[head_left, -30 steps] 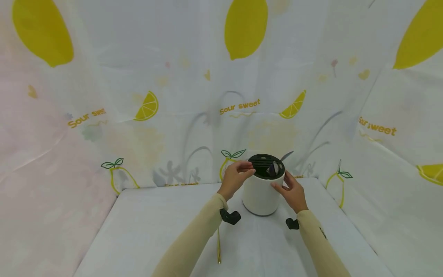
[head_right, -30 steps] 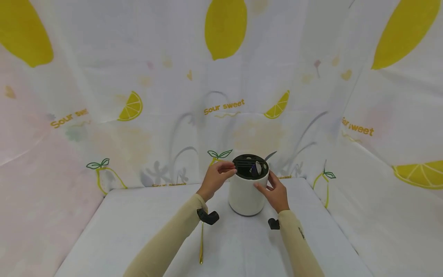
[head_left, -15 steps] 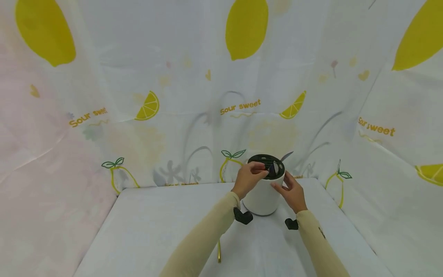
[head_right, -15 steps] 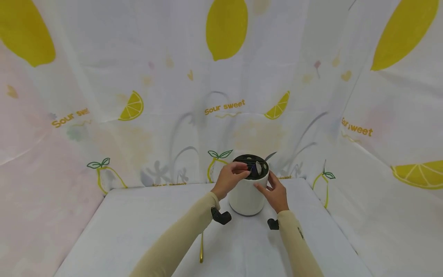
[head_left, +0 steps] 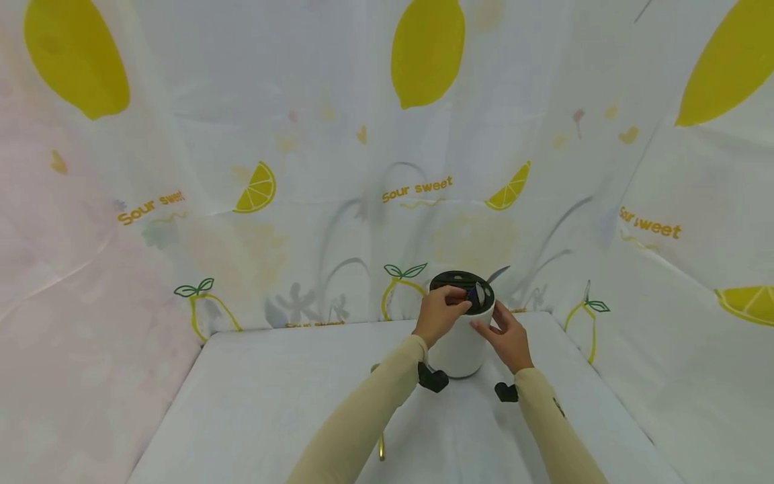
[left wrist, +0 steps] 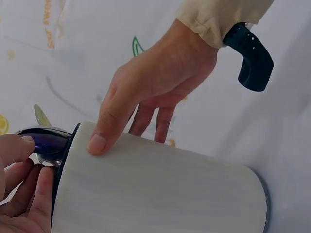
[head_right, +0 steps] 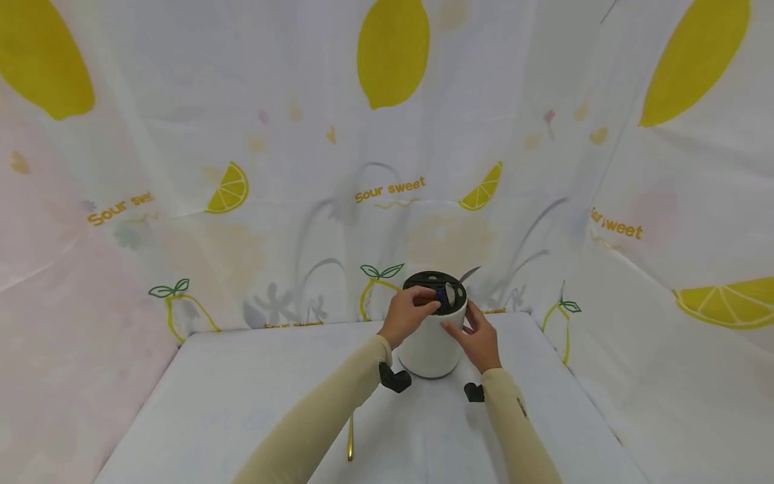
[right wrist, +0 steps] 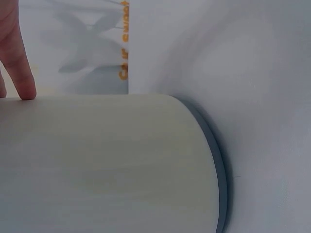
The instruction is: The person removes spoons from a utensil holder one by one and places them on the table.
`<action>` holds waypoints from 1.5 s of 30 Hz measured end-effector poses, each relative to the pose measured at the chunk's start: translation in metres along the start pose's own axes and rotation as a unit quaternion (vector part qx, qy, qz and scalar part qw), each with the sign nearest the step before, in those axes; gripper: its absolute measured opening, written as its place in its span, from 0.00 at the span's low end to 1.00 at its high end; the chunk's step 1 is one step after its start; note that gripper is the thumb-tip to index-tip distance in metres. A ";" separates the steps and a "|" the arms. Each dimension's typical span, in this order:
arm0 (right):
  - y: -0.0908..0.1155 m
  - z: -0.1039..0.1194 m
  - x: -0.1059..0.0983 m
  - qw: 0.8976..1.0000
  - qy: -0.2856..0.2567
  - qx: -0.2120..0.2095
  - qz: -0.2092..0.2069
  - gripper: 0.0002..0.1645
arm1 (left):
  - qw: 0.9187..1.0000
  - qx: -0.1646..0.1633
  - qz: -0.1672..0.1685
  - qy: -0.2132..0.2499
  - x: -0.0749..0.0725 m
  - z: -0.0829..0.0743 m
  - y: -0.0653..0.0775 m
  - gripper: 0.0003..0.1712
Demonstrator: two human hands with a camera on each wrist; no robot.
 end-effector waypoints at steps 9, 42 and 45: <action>0.001 -0.003 -0.001 1.000 0.002 0.004 -0.002 0.51 | 1.000 -0.002 -0.014 -0.028 0.003 0.000 -0.002 0.12; 0.013 0.033 0.002 1.000 -0.002 -0.002 0.005 0.45 | 0.998 0.031 -0.050 0.033 -0.013 -0.007 0.003 0.08; 0.015 0.035 0.002 1.000 -0.001 0.004 0.003 0.45 | 0.996 0.047 -0.054 0.047 -0.017 -0.016 0.003 0.08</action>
Point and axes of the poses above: each hand's wrist, its own y-axis away from the middle knuckle, its own x-axis out of the palm, z = x × y, the point moved 8 cm from there along -y, towards the middle knuckle, and after that the axes turned 10 degrees about z, right-handed, at the moved point
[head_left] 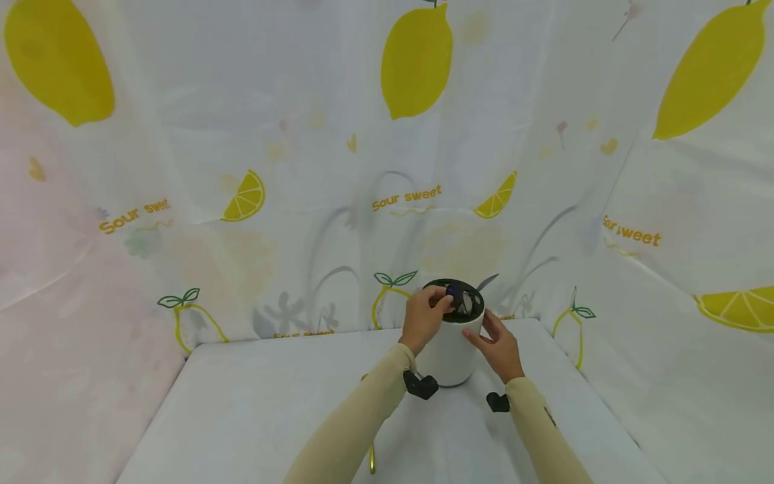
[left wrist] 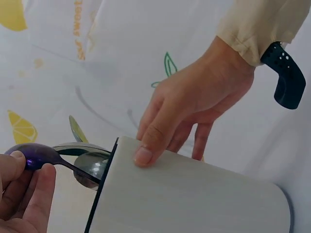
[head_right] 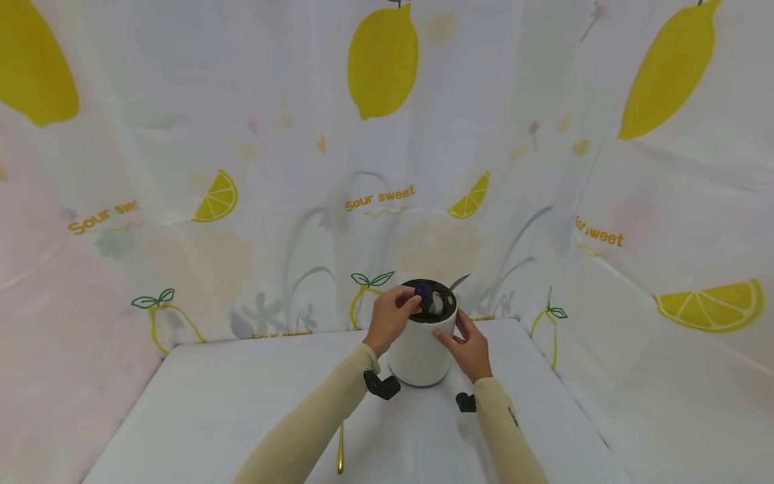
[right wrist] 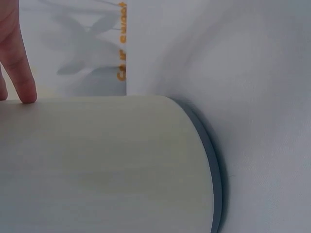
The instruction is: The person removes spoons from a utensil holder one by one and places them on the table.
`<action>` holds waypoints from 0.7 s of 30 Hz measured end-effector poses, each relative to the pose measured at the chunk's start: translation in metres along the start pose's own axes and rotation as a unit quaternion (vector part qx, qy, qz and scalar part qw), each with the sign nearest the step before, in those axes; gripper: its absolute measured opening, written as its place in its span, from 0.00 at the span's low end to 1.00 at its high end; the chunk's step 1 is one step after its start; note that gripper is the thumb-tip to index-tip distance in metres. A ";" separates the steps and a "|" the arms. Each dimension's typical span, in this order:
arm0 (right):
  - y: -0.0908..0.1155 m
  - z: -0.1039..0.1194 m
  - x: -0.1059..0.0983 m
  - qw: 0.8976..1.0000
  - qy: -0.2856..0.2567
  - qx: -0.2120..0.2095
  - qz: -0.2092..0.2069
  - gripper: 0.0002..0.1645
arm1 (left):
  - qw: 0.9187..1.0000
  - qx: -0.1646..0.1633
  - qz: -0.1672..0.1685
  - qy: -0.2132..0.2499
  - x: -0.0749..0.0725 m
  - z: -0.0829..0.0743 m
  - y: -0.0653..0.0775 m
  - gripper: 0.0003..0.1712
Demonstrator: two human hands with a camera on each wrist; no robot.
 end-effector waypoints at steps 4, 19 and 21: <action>-0.002 -0.004 0.001 1.000 -0.003 0.001 0.001 0.46 | 0.999 0.033 -0.008 0.023 -0.008 -0.014 -0.001 0.08; -0.012 -0.042 -0.001 1.000 -0.007 0.014 -0.009 0.50 | 0.979 0.149 -0.016 0.140 -0.043 -0.072 0.002 0.12; -0.012 -0.042 -0.002 1.000 -0.006 0.018 -0.010 0.51 | 0.978 0.162 -0.019 0.131 -0.050 -0.088 0.008 0.11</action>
Point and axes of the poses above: each hand's wrist, its own y-axis away from the middle knuckle, its own x-axis out of the palm, z = x × y, the point moved 8 cm from there along -y, towards the middle knuckle, and after that the axes turned 10 degrees about z, right-handed, at the moved point
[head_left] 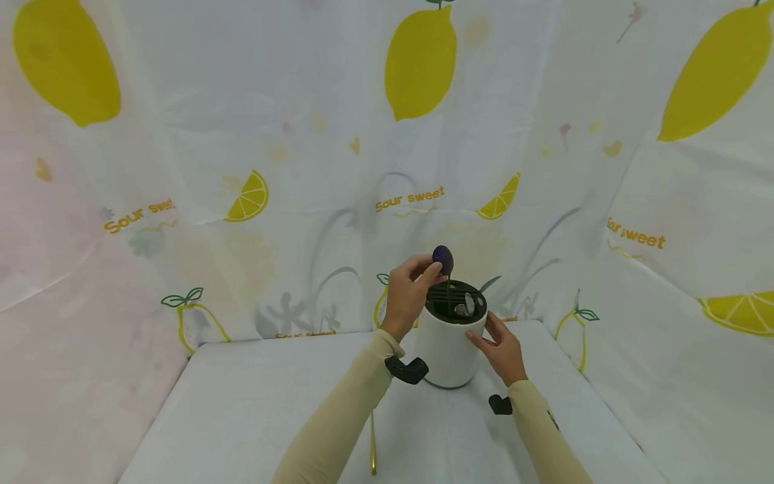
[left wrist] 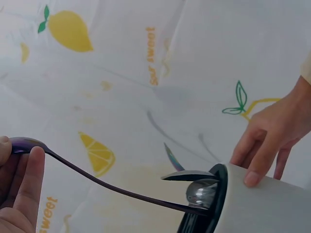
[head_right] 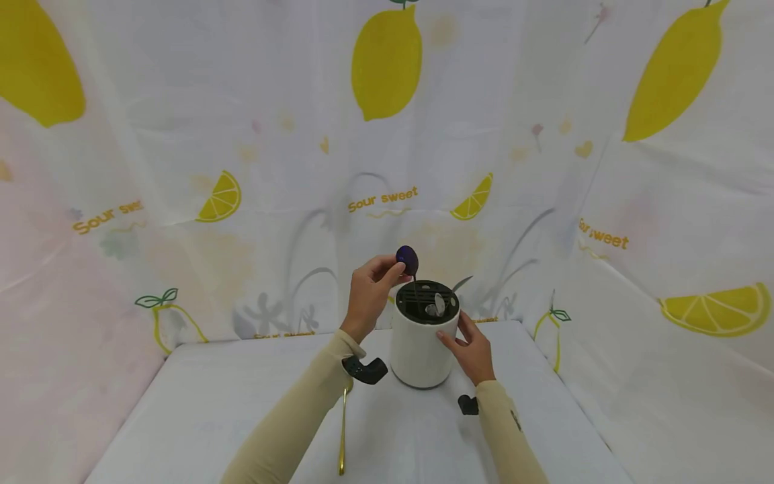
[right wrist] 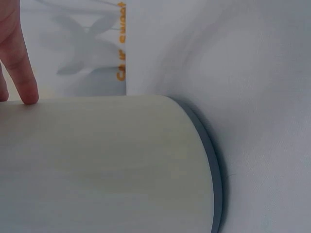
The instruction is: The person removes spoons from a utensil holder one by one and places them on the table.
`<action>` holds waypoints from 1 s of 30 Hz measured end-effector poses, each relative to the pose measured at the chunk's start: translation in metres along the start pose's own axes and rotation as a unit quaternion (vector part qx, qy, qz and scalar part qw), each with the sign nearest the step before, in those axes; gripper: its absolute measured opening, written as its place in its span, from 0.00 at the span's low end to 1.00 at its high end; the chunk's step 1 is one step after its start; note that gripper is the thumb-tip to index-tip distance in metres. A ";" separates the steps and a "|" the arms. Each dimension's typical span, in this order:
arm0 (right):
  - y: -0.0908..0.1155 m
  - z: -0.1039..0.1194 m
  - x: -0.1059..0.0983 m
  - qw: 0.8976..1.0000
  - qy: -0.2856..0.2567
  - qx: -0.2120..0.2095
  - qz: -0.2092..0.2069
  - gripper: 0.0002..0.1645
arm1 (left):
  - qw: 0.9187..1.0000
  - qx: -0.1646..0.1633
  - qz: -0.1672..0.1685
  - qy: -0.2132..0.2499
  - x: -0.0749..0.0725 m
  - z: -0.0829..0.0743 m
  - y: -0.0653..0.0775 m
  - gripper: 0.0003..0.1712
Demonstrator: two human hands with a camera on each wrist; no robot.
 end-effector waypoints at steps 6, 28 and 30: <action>0.003 0.008 0.000 1.000 -0.005 0.010 0.008 0.50 | 0.999 0.022 -0.010 -0.042 -0.012 -0.040 0.005 0.10; 0.002 -0.002 0.001 1.000 -0.023 0.021 0.002 0.50 | 1.000 -0.006 -0.013 0.000 -0.080 -0.026 0.036 0.12; 0.002 -0.005 0.001 0.999 -0.026 0.018 0.000 0.50 | 1.000 -0.021 -0.020 0.001 -0.090 -0.011 0.043 0.12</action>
Point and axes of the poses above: each hand's wrist, its own y-axis away from the middle knuckle, its own x-axis out of the palm, z = x × y, the point moved 8 cm from there along -y, towards the middle knuckle, and after that the axes turned 10 degrees about z, right-handed, at the moved point
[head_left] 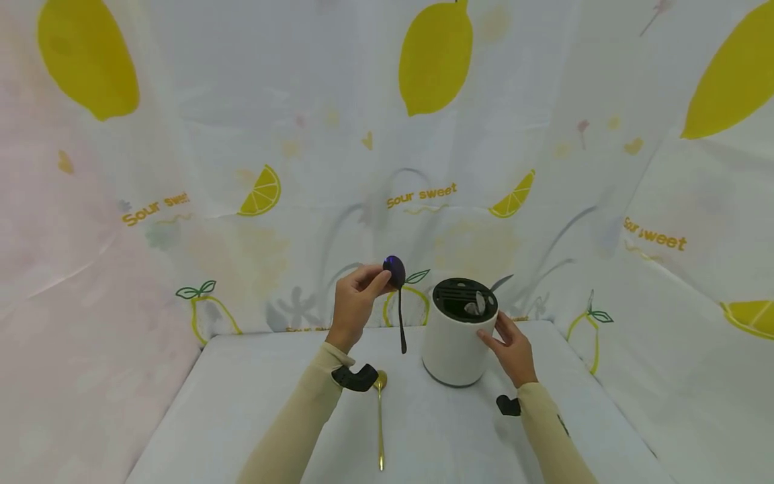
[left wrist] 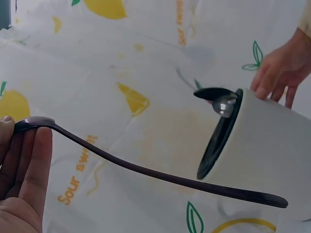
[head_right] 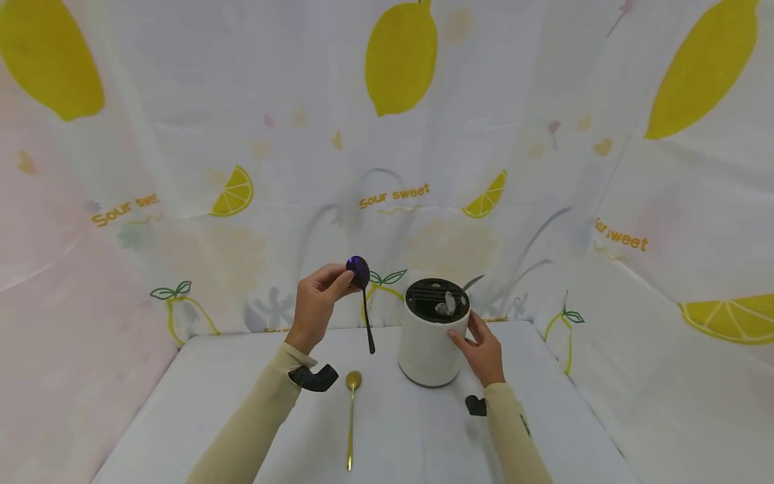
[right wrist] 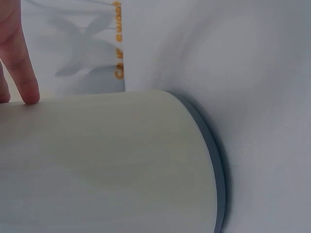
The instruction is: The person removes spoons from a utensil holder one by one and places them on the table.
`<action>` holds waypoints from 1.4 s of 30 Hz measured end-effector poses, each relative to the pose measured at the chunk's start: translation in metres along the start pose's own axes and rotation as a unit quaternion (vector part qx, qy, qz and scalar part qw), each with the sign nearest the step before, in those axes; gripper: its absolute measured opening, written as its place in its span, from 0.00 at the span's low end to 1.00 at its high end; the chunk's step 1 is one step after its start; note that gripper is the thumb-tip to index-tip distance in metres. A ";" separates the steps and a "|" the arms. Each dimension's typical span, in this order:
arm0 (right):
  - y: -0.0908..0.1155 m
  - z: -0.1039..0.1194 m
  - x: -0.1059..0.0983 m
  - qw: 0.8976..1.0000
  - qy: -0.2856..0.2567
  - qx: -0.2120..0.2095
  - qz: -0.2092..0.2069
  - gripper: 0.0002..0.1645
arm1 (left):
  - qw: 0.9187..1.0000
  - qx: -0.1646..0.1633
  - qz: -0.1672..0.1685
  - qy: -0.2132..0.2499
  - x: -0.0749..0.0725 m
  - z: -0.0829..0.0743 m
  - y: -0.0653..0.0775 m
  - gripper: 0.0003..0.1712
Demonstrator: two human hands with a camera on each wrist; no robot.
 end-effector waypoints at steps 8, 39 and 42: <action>0.003 0.001 -0.001 1.000 -0.013 -0.003 -0.008 0.50 | 0.999 -0.033 -0.022 0.011 -0.028 0.034 0.019 0.15; 0.003 -0.003 -0.001 1.000 -0.012 0.015 -0.011 0.52 | 0.971 -0.192 -0.084 0.117 -0.076 0.129 0.096 0.17; 0.004 -0.003 -0.001 1.000 -0.016 0.018 -0.008 0.51 | 0.969 -0.200 -0.091 0.114 -0.081 0.133 0.099 0.18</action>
Point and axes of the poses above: each hand's wrist, its own y-axis away from the middle knuckle, its own x-axis out of the palm, z = x × y, the point moved 8 cm from there along -y, towards the middle knuckle, and after that the axes turned 10 degrees about z, right-handed, at the moved point
